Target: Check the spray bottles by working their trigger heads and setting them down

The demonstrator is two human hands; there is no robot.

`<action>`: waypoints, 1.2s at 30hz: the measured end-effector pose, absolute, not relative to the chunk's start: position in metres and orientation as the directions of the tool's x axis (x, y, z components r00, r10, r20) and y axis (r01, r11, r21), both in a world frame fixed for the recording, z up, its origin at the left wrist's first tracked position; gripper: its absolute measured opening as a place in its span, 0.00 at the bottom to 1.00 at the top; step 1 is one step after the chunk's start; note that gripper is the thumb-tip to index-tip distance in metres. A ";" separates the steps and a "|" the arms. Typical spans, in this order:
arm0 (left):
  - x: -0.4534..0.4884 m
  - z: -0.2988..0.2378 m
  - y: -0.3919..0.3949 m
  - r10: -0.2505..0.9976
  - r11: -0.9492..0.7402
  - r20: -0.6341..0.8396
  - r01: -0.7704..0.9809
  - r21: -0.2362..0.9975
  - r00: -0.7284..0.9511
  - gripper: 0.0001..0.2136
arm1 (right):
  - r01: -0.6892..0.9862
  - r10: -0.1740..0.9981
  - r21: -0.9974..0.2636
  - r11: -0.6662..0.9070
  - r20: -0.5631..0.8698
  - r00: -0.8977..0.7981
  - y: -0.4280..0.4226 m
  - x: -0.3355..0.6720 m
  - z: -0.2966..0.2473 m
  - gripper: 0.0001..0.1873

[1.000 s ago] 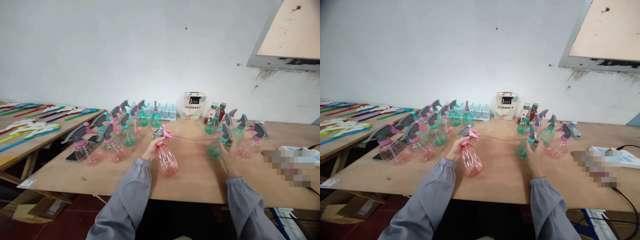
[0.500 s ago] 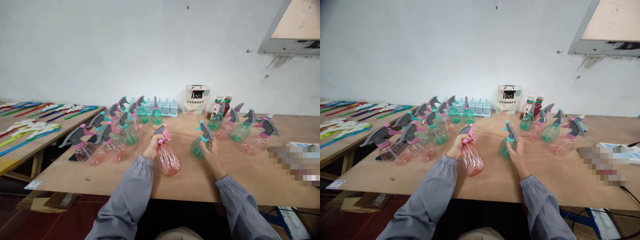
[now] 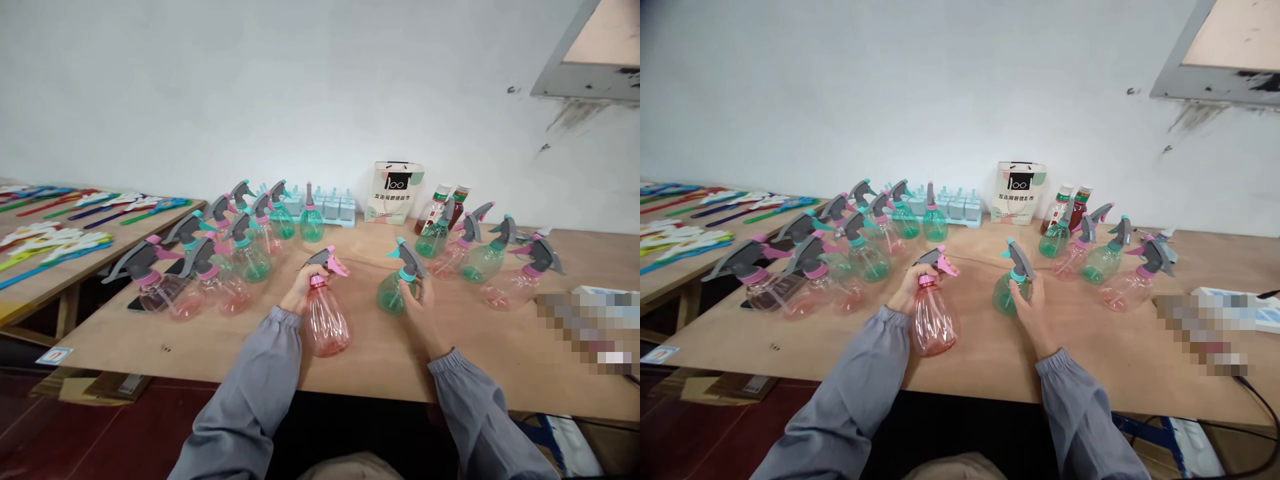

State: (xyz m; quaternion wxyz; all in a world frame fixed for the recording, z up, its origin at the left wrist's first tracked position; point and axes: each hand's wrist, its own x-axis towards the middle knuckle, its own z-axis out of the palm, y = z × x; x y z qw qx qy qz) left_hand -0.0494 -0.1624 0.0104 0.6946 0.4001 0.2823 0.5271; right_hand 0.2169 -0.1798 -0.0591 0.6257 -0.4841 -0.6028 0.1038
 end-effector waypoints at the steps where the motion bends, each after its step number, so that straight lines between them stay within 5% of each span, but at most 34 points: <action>1: -0.049 0.011 -0.163 0.955 0.124 0.034 -0.502 0.856 0.293 0.11 | 0.457 0.711 -0.728 0.511 0.657 0.252 -0.180 0.217 -0.059 0.17; 26: -0.039 0.012 -0.175 0.978 -0.030 0.117 -0.445 0.895 0.170 0.13 | 0.357 0.743 -0.766 0.534 0.627 0.234 -0.186 0.215 -0.057 0.20; 32: -0.041 0.016 -0.176 0.970 -0.174 0.230 -0.431 0.885 0.080 0.06 | 0.360 0.746 -0.769 0.529 0.623 0.234 -0.187 0.215 -0.055 0.20; 36: -0.054 0.018 -0.168 0.938 -0.342 0.345 -0.269 0.900 -0.040 0.07 | 0.375 0.739 -0.754 0.539 0.637 0.219 -0.187 0.216 -0.056 0.19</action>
